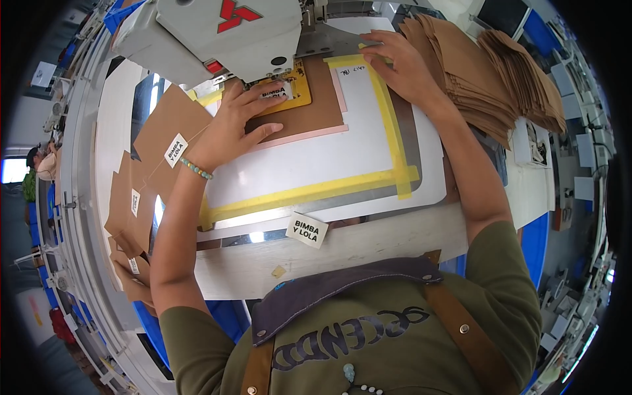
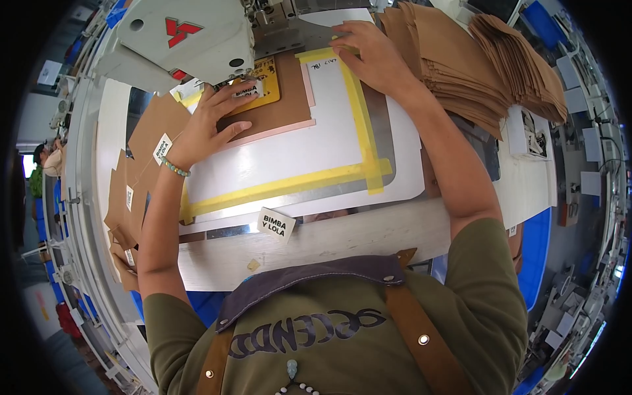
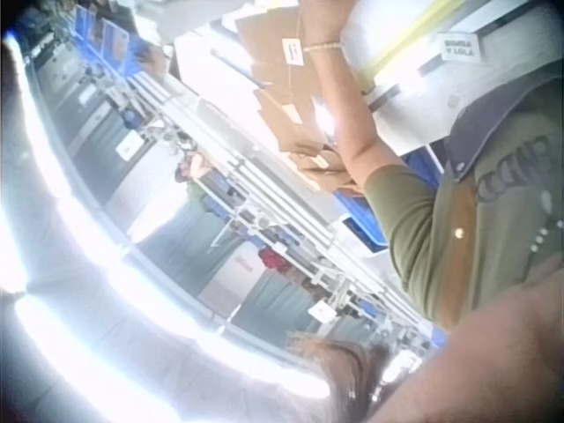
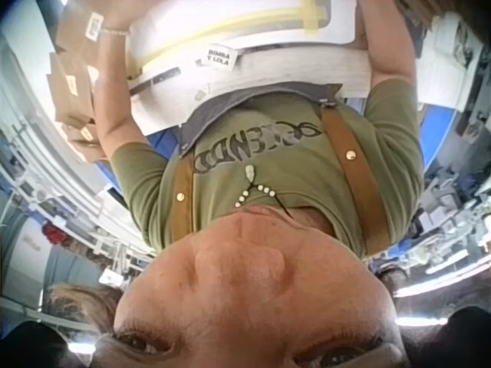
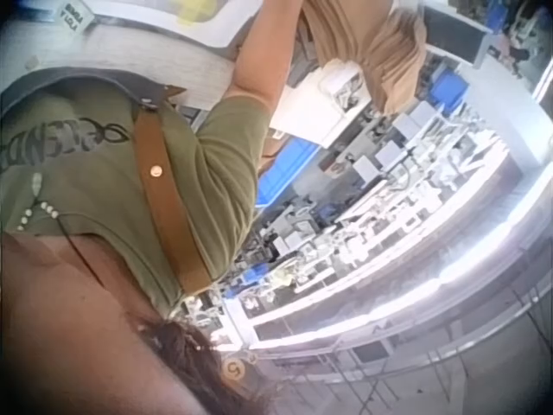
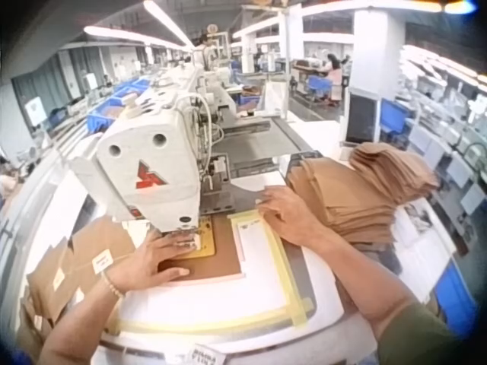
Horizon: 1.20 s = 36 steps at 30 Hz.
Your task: Sewing brand labels onto leather or fabric panels using an industrial sewing machine.
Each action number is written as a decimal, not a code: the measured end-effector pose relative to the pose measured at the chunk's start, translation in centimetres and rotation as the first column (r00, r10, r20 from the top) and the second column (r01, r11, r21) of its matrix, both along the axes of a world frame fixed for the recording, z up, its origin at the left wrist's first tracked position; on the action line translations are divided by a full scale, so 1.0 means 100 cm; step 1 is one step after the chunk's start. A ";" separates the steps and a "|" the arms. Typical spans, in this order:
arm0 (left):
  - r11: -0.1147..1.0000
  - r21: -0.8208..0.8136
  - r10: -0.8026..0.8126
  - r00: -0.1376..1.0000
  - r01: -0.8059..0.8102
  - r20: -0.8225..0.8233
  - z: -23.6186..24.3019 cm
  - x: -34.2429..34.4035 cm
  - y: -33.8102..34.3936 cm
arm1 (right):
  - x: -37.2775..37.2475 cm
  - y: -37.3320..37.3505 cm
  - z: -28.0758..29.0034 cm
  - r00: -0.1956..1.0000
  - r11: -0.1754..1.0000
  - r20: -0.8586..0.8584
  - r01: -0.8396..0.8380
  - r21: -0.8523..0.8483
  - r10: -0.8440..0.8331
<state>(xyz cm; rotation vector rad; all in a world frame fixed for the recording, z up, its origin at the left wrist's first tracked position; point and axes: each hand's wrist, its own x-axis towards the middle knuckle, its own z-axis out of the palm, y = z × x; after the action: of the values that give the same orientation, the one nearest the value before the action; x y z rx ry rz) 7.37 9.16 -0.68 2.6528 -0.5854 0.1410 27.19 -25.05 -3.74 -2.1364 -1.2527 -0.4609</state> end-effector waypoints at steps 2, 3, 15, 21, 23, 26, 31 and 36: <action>1.000 -0.013 -0.001 1.000 0.001 0.003 -0.001 0.001 0.000 | 0.001 0.000 -0.001 1.000 1.000 -0.006 -0.001 0.001 0.001; 1.000 -0.013 -0.001 1.000 0.001 0.004 -0.001 0.001 0.000 | 0.001 0.000 -0.001 1.000 1.000 -0.012 0.000 0.005 0.001; 1.000 -0.024 0.010 1.000 -0.011 -0.024 0.000 0.002 0.001 | 0.001 -0.001 -0.002 0.999 1.000 -0.033 -0.011 0.013 0.012; 0.996 -0.047 0.074 0.997 -0.075 -0.021 -0.005 0.008 0.001 | 0.001 0.000 -0.006 1.000 1.000 -0.012 -0.010 0.006 0.010; 0.986 -0.095 0.134 0.989 -0.140 -0.062 -0.010 0.011 0.004 | 0.000 0.001 -0.005 1.000 1.000 -0.016 -0.010 0.006 0.010; 0.980 -0.170 0.110 0.993 -0.104 0.029 -0.014 0.016 0.008 | -0.001 0.002 -0.004 1.000 1.000 -0.010 -0.010 0.004 0.010; 0.972 -0.140 0.175 0.980 -0.187 -0.093 -0.010 0.016 0.015 | -0.006 0.002 -0.002 1.000 1.000 -0.012 -0.017 -0.006 0.017; 0.910 -0.256 0.339 0.941 -0.326 0.007 -0.021 -0.006 0.029 | -0.030 0.014 0.009 0.995 0.995 0.036 -0.091 -0.034 0.092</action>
<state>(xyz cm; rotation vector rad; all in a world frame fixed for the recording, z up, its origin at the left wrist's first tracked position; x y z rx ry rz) 6.75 12.11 -2.81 2.4804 -0.1118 0.3594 24.14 -23.63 -2.87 -2.0958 -1.3813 -0.4457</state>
